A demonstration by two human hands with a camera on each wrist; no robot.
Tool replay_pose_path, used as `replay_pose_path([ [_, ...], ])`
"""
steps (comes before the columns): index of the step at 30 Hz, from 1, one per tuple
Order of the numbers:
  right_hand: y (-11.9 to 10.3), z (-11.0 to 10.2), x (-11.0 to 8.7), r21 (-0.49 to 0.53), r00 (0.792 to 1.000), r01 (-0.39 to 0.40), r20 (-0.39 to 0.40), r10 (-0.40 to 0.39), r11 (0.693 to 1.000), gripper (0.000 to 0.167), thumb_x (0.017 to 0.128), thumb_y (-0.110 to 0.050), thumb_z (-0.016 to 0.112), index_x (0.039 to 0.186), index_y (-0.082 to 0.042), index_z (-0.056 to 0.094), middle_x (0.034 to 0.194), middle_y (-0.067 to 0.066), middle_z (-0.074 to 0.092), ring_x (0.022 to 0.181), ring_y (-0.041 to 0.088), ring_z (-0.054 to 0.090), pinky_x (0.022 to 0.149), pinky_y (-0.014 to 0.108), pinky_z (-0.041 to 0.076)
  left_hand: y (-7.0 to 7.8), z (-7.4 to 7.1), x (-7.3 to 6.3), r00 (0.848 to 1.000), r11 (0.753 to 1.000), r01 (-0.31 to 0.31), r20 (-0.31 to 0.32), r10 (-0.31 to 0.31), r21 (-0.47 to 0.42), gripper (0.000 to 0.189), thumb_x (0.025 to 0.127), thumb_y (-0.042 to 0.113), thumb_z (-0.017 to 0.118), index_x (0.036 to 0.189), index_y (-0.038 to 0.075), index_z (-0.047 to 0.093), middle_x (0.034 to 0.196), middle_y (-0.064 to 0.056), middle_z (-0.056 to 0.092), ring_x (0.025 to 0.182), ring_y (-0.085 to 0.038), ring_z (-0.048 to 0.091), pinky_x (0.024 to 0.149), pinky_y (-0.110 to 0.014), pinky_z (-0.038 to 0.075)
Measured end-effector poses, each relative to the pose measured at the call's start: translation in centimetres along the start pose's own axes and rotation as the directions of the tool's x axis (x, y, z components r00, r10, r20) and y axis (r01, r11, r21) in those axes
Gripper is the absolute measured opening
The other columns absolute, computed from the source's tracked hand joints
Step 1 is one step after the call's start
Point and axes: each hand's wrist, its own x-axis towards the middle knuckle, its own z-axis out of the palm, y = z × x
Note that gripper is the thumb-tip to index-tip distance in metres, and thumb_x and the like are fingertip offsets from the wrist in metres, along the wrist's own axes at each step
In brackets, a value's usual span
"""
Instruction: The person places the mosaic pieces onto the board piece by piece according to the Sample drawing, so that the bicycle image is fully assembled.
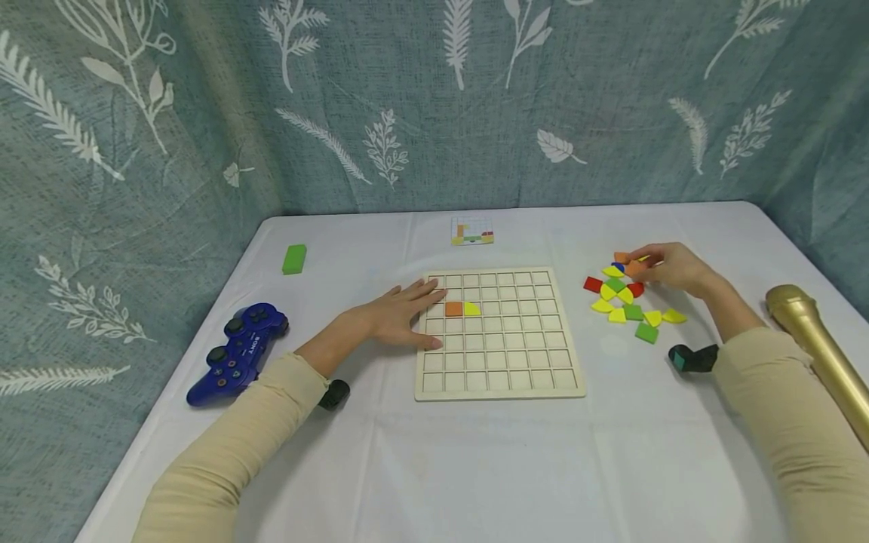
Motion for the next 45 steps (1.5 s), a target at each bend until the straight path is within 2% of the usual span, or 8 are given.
replay_pose_path([
  [10, -0.5, 0.1, -0.6, 0.052, 0.997, 0.043, -0.068, -0.039, 0.998, 0.047, 0.097, -0.030, 0.058, 0.134, -0.002, 0.050, 0.127, 0.025, 0.047, 0.104, 0.037, 0.047, 0.086, 0.041, 0.046, -0.1, 0.1, 0.1, 1.000, 1.000, 0.002, -0.001, -0.002, 0.006, 0.093, 0.088, 0.064, 0.052, 0.155, 0.021, 0.005, 0.159, -0.001, -0.005, 0.144, -0.020, -0.007, 0.114, -0.048, 0.001],
  [16, -1.2, 1.0, -1.3, 0.197, 0.998, 0.032, -0.066, -0.019, 0.980, 0.061, 0.092, -0.043, 0.062, 0.136, -0.001, 0.048, 0.128, 0.023, 0.050, 0.105, 0.031, 0.052, 0.092, 0.039, 0.044, 0.1, 0.0, 0.0, 1.000, 1.000, 0.002, -0.002, -0.002, -0.002, 0.094, 0.087, 0.065, 0.052, 0.155, 0.021, 0.006, 0.159, 0.000, -0.005, 0.144, -0.020, -0.007, 0.114, -0.048, 0.000],
  [22, -2.2, 2.2, -2.0, 0.341, 0.999, 0.007, -0.039, 0.006, 0.940, 0.061, 0.093, -0.033, 0.064, 0.140, 0.001, 0.044, 0.126, 0.018, 0.054, 0.091, 0.009, 0.062, 0.086, 0.025, 0.051, 0.0, 0.0, 0.1, 1.000, 1.000, 0.001, -0.003, -0.001, -0.003, 0.093, 0.087, 0.065, 0.052, 0.155, 0.021, 0.006, 0.159, 0.000, -0.004, 0.144, -0.020, -0.007, 0.114, -0.048, 0.000],
  [31, -3.5, 4.0, -3.0, 0.590, 0.999, -0.001, 0.036, -0.025, 0.808, 0.053, 0.096, -0.012, 0.058, 0.141, 0.009, 0.037, 0.149, 0.022, 0.030, 0.084, 0.004, 0.066, 0.081, 0.023, 0.052, -0.1, 0.1, 0.2, 1.000, 1.000, 0.012, 0.000, -0.012, 0.004, 0.093, 0.087, 0.067, 0.051, 0.155, 0.023, 0.005, 0.159, 0.001, -0.006, 0.144, -0.019, -0.008, 0.114, -0.047, -0.001],
  [33, -3.9, 4.4, -3.2, 0.612, 0.998, -0.001, 0.051, -0.038, 0.791, 0.053, 0.096, -0.012, 0.059, 0.140, 0.009, 0.038, 0.140, 0.019, 0.045, 0.085, 0.006, 0.066, 0.079, 0.023, 0.053, -0.1, 0.1, 0.2, 1.000, 1.000, 0.018, 0.004, -0.018, 0.006, 0.094, 0.086, 0.067, 0.050, 0.155, 0.024, 0.004, 0.159, 0.002, -0.007, 0.143, -0.019, -0.008, 0.114, -0.046, -0.001],
  [37, -4.6, 5.3, -3.7, 0.670, 0.994, -0.008, 0.088, -0.070, 0.742, 0.052, 0.095, -0.010, 0.060, 0.139, 0.009, 0.038, 0.098, 0.005, 0.067, 0.087, 0.009, 0.067, 0.079, 0.023, 0.053, 0.0, 0.0, 0.2, 1.000, 1.000, 0.006, 0.001, -0.006, -0.004, 0.094, 0.086, 0.067, 0.051, 0.155, 0.022, 0.005, 0.159, 0.001, -0.006, 0.144, -0.020, -0.007, 0.114, -0.047, -0.001],
  [41, -5.6, 6.3, -4.3, 0.747, 0.988, -0.030, 0.124, -0.094, 0.664, 0.049, 0.095, -0.007, 0.060, 0.137, 0.007, 0.040, 0.095, 0.000, 0.065, 0.086, 0.010, 0.067, 0.079, 0.022, 0.053, 0.0, 0.0, 0.1, 1.000, 1.000, -0.006, -0.001, 0.006, -0.016, 0.094, 0.087, 0.066, 0.052, 0.155, 0.021, 0.006, 0.159, 0.000, -0.006, 0.144, -0.021, -0.007, 0.114, -0.048, -0.001],
  [45, -6.6, 7.4, -4.5, 0.780, 0.982, -0.041, 0.146, -0.118, 0.624, 0.048, 0.095, -0.005, 0.059, 0.138, 0.007, 0.041, 0.098, 0.002, 0.065, 0.087, 0.011, 0.067, 0.081, 0.023, 0.052, 0.0, 0.0, 0.2, 1.000, 1.000, 0.002, 0.001, -0.002, -0.001, 0.094, 0.086, 0.067, 0.051, 0.155, 0.022, 0.005, 0.159, 0.000, -0.006, 0.144, -0.020, -0.008, 0.114, -0.047, -0.001],
])
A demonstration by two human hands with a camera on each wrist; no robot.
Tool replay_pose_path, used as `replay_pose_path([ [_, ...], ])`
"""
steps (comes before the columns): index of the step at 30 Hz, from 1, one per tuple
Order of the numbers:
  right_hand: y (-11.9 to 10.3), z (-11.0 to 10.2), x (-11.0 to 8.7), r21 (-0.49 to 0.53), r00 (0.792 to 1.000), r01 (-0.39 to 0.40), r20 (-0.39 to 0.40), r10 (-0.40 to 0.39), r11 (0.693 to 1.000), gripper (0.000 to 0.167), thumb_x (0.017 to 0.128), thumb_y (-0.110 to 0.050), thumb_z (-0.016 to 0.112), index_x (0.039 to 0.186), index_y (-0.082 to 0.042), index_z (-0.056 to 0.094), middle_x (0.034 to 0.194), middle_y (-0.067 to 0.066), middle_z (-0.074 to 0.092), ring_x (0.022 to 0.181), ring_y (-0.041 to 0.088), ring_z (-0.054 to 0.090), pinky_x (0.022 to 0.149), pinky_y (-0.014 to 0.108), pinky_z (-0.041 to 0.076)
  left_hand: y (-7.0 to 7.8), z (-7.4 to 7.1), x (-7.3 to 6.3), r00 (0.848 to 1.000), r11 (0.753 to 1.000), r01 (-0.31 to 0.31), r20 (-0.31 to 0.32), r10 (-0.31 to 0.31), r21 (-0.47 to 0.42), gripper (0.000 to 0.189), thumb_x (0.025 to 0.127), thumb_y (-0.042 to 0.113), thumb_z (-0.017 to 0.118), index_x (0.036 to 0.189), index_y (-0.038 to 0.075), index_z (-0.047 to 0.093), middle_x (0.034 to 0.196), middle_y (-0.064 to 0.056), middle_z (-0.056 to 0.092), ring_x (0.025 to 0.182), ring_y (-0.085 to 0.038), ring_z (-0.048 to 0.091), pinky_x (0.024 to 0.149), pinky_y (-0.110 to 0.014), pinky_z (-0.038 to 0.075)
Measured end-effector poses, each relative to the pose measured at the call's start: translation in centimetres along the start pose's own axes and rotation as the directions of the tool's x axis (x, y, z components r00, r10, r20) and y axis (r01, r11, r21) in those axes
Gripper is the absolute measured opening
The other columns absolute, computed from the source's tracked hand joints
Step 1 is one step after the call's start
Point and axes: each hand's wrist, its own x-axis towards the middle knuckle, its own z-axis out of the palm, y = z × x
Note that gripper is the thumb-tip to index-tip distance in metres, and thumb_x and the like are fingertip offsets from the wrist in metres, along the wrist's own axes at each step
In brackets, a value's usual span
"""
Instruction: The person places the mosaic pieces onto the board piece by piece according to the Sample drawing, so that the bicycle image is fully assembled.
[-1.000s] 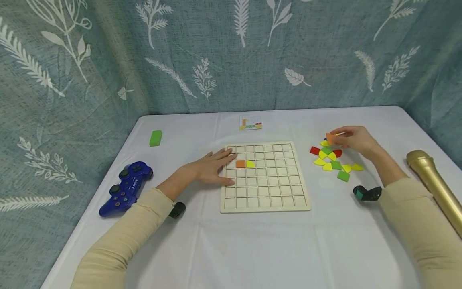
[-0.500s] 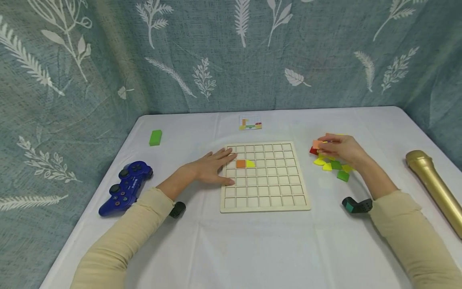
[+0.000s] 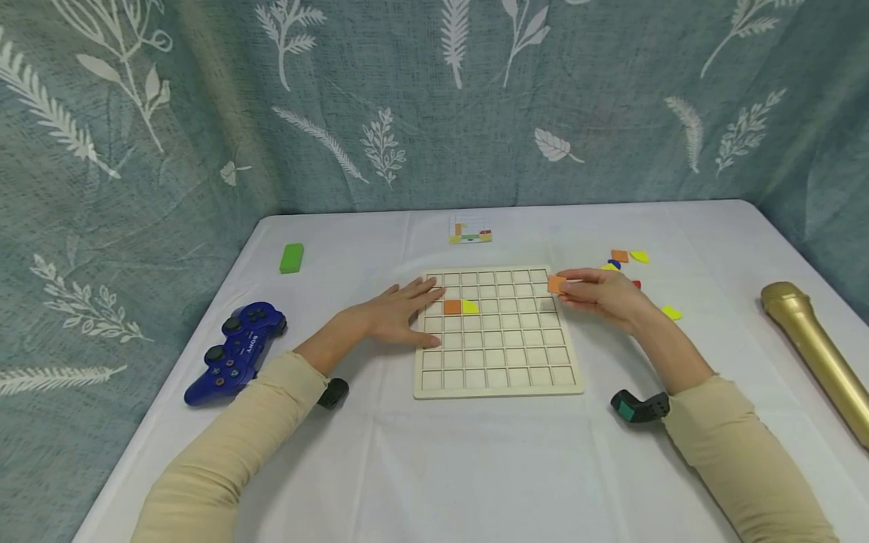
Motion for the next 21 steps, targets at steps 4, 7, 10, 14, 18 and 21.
replay_pose_path([
  [4, 0.2, 1.5, 0.2, 0.010, 1.000, -0.018, 0.009, 0.018, 1.000, 0.049, 0.095, -0.004, 0.058, 0.139, 0.007, 0.040, 0.098, 0.003, 0.065, 0.088, 0.012, 0.068, 0.082, 0.025, 0.052, 0.0, 0.1, 0.1, 1.000, 1.000, 0.013, 0.006, -0.013, 0.007, 0.094, 0.086, 0.068, 0.050, 0.155, 0.024, 0.004, 0.159, 0.002, -0.007, 0.143, -0.018, -0.009, 0.114, -0.045, -0.001],
  [7, 0.3, 2.5, 0.3, 0.026, 0.999, -0.022, 0.024, 0.021, 0.999, 0.048, 0.095, -0.002, 0.057, 0.139, 0.008, 0.040, 0.098, 0.004, 0.066, 0.087, 0.013, 0.068, 0.082, 0.026, 0.052, 0.0, 0.0, 0.0, 1.000, 1.000, 0.014, 0.005, -0.014, 0.001, 0.094, 0.086, 0.068, 0.051, 0.155, 0.023, 0.005, 0.159, 0.002, -0.007, 0.143, -0.018, -0.008, 0.114, -0.045, -0.001],
  [10, 0.4, 3.4, 0.4, 0.063, 0.998, -0.031, 0.057, 0.027, 0.998, 0.047, 0.095, 0.001, 0.055, 0.139, 0.009, 0.039, 0.097, 0.005, 0.066, 0.086, 0.014, 0.068, 0.082, 0.027, 0.052, -0.1, 0.0, 0.0, 1.000, 1.000, 0.015, 0.003, -0.015, 0.002, 0.095, 0.086, 0.068, 0.051, 0.155, 0.023, 0.005, 0.159, 0.001, -0.006, 0.144, -0.019, -0.008, 0.114, -0.045, -0.001],
  [14, 0.7, 4.6, 0.6, 0.110, 0.995, -0.059, 0.087, 0.050, 0.992, 0.047, 0.095, 0.003, 0.054, 0.139, 0.009, 0.039, 0.096, 0.007, 0.065, 0.084, 0.015, 0.069, 0.081, 0.028, 0.053, -0.1, 0.1, 0.0, 1.000, 1.000, 0.016, 0.001, -0.016, 0.006, 0.095, 0.086, 0.068, 0.051, 0.155, 0.023, 0.005, 0.159, 0.001, -0.006, 0.143, -0.019, -0.008, 0.114, -0.045, -0.001],
  [18, 1.1, 5.7, 0.8, 0.114, 0.993, -0.075, 0.104, 0.063, 0.991, 0.045, 0.096, 0.004, 0.052, 0.139, 0.010, 0.040, 0.098, 0.008, 0.063, 0.084, 0.016, 0.068, 0.082, 0.029, 0.052, -0.2, 0.1, 0.2, 1.000, 1.000, 0.012, 0.000, -0.012, 0.001, 0.094, 0.086, 0.068, 0.051, 0.155, 0.023, 0.005, 0.159, 0.002, -0.006, 0.143, -0.018, -0.008, 0.114, -0.044, -0.001],
  [21, 1.2, 6.7, 1.0, 0.104, 0.991, -0.078, 0.119, 0.066, 0.991, 0.044, 0.096, 0.005, 0.051, 0.139, 0.009, 0.040, 0.100, 0.009, 0.063, 0.085, 0.016, 0.068, 0.084, 0.030, 0.052, -0.2, 0.1, 0.2, 1.000, 1.000, 0.008, 0.000, -0.008, 0.001, 0.095, 0.086, 0.068, 0.051, 0.155, 0.022, 0.006, 0.159, 0.001, -0.005, 0.144, -0.020, -0.007, 0.114, -0.046, -0.001],
])
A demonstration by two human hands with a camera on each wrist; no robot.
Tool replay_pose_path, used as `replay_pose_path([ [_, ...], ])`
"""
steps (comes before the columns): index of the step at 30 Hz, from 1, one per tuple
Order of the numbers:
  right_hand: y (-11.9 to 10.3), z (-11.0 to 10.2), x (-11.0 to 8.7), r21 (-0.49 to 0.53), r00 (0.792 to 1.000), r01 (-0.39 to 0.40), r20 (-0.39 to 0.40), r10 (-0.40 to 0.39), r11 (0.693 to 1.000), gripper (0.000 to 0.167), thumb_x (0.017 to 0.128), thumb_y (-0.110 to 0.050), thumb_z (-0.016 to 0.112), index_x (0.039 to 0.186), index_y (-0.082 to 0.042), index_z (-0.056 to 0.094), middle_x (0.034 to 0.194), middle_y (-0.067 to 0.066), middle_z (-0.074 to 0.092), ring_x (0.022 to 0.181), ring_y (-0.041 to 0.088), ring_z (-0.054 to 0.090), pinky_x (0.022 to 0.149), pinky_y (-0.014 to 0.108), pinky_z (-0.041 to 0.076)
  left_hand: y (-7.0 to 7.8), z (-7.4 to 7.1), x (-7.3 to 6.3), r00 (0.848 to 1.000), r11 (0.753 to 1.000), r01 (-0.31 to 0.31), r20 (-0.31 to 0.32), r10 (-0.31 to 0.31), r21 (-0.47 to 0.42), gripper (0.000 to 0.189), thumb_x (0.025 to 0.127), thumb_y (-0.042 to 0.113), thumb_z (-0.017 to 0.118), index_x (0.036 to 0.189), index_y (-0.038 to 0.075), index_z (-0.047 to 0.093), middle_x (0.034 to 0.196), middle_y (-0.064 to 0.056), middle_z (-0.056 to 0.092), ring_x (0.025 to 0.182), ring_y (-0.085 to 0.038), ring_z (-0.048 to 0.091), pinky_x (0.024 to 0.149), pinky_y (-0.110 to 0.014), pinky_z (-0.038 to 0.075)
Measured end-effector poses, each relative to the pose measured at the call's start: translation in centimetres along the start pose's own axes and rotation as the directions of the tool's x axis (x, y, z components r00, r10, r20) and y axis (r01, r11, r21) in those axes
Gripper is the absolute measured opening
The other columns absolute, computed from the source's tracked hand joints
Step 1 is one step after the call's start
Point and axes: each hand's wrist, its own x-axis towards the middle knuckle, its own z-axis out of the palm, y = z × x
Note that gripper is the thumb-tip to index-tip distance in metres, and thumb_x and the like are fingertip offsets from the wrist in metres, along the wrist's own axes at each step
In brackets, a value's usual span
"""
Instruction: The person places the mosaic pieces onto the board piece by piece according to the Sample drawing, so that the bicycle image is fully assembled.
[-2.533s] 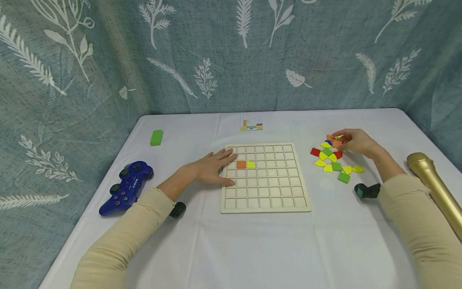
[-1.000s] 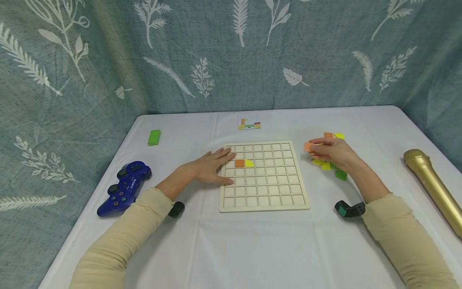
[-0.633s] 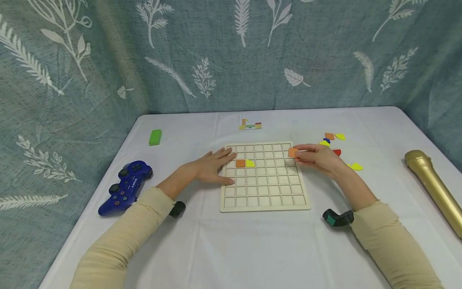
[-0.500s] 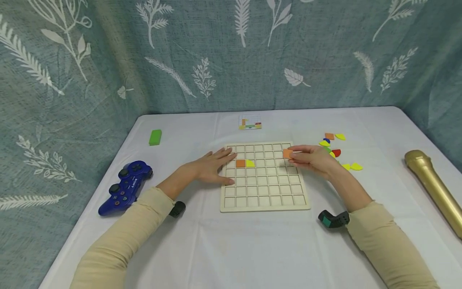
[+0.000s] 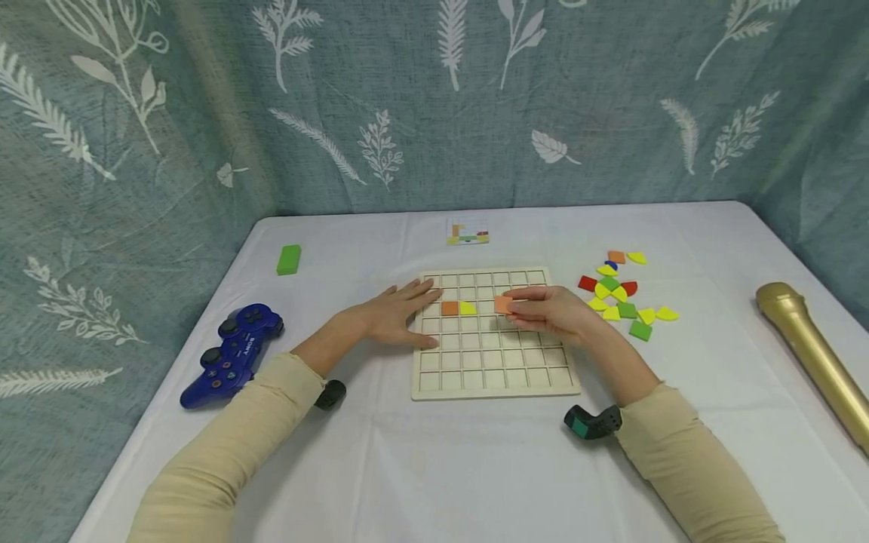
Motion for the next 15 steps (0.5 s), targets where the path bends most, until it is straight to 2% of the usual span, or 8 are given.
replay_pose_path([
  [8, 0.2, 2.3, 0.9, -0.082, 1.000, 0.005, 0.010, -0.004, 0.997, 0.040, 0.095, 0.005, 0.053, 0.135, 0.009, 0.046, 0.107, 0.013, 0.061, 0.087, 0.018, 0.068, 0.082, 0.030, 0.053, 0.0, -0.3, -0.1, 1.000, 1.000, -0.007, 0.003, 0.007, 0.006, 0.095, 0.086, 0.067, 0.052, 0.155, 0.021, 0.006, 0.159, -0.002, -0.004, 0.144, -0.022, -0.007, 0.114, -0.048, 0.000],
  [15, 0.4, 3.6, 1.6, -0.181, 0.999, -0.012, -0.047, 0.004, 0.983, 0.036, 0.094, 0.002, 0.057, 0.130, 0.006, 0.054, 0.105, 0.015, 0.065, 0.084, 0.017, 0.067, 0.079, 0.029, 0.054, 0.1, -0.3, 0.3, 1.000, 1.000, -0.005, 0.009, 0.005, 0.017, 0.095, 0.085, 0.068, 0.051, 0.155, 0.022, 0.007, 0.159, -0.001, -0.004, 0.144, -0.022, -0.006, 0.114, -0.047, 0.001],
])
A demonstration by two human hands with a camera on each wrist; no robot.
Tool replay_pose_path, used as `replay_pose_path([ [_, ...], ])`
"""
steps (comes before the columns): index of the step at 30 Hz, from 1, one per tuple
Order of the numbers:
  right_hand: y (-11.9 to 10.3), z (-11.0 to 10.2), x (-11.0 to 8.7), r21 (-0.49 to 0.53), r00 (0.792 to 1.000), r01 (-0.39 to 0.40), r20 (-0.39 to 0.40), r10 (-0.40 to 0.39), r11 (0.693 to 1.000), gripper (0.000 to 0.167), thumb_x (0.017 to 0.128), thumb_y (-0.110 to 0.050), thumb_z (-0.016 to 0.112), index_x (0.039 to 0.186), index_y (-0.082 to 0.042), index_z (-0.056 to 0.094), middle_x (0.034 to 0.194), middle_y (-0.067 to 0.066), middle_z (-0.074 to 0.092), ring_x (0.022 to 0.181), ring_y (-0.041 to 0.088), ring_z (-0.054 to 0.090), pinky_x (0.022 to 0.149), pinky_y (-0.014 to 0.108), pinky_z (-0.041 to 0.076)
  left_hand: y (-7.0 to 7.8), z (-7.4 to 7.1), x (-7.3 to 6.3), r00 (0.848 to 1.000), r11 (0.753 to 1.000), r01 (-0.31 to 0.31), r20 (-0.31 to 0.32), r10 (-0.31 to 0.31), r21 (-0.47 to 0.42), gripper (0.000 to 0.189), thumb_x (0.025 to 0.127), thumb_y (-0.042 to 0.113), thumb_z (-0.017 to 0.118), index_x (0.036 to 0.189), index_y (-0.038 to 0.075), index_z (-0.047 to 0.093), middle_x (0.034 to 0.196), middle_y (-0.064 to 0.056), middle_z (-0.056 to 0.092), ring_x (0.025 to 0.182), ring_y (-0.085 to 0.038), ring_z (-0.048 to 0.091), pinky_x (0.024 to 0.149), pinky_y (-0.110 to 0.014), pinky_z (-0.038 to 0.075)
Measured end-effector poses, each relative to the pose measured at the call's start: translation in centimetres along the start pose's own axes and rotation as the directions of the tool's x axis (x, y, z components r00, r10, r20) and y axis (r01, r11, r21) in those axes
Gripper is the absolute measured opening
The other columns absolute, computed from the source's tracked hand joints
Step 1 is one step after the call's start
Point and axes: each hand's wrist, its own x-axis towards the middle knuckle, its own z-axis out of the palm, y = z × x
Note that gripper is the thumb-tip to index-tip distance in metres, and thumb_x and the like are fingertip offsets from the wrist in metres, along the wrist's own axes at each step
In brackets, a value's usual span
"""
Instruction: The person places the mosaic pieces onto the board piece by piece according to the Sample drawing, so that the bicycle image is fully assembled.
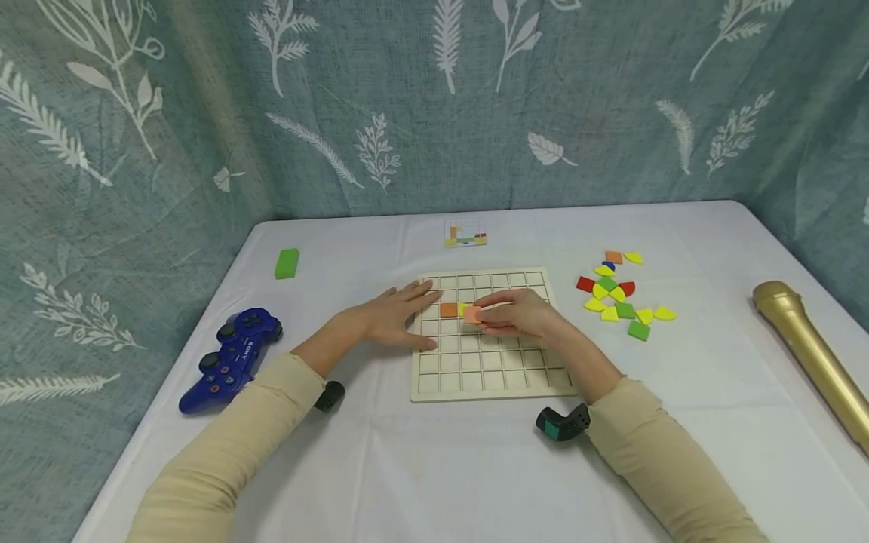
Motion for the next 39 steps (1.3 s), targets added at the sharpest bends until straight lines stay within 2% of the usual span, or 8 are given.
replay_pose_path([
  [7, 0.1, 1.2, 0.6, -0.017, 1.000, -0.009, -0.017, 0.009, 1.000, 0.032, 0.092, 0.001, 0.060, 0.124, 0.005, 0.059, 0.110, 0.018, 0.064, 0.084, 0.018, 0.068, 0.078, 0.029, 0.055, -0.2, 0.1, 0.2, 1.000, 1.000, -0.002, -0.004, 0.001, -0.016, 0.094, 0.086, 0.067, 0.052, 0.155, 0.023, 0.007, 0.159, 0.000, -0.005, 0.144, -0.020, -0.007, 0.114, -0.047, 0.001],
  [17, 0.4, 2.5, 1.3, -0.097, 0.999, 0.006, -0.041, -0.010, 0.995, 0.030, 0.090, 0.000, 0.065, 0.119, 0.006, 0.062, 0.102, 0.017, 0.066, 0.072, 0.015, 0.068, 0.070, 0.025, 0.056, -0.2, 0.1, 0.1, 1.000, 0.999, -0.012, -0.015, 0.012, -0.032, 0.094, 0.086, 0.066, 0.053, 0.155, 0.021, 0.008, 0.159, -0.001, -0.005, 0.144, -0.021, -0.007, 0.114, -0.047, 0.000],
  [27, 0.7, 3.4, 1.3, -0.196, 0.993, 0.011, -0.110, -0.033, 0.981, 0.025, 0.089, -0.004, 0.068, 0.113, 0.002, 0.066, 0.100, 0.014, 0.066, 0.068, 0.014, 0.066, 0.067, 0.024, 0.055, -0.1, 0.2, 0.2, 1.000, 0.999, -0.014, -0.020, 0.013, -0.041, 0.093, 0.087, 0.065, 0.053, 0.155, 0.023, 0.008, 0.159, 0.001, -0.004, 0.144, -0.020, -0.007, 0.114, -0.046, -0.001],
  [39, 0.6, 4.2, 1.6, -0.259, 0.986, 0.016, -0.157, -0.058, 0.966, 0.024, 0.088, -0.008, 0.070, 0.110, 0.001, 0.068, 0.090, 0.013, 0.065, 0.064, 0.012, 0.064, 0.062, 0.023, 0.055, -0.4, 0.2, 0.3, 1.000, 0.999, -0.021, -0.021, 0.020, -0.042, 0.092, 0.087, 0.066, 0.052, 0.155, 0.023, 0.008, 0.159, 0.000, -0.004, 0.144, -0.021, -0.007, 0.114, -0.047, -0.001],
])
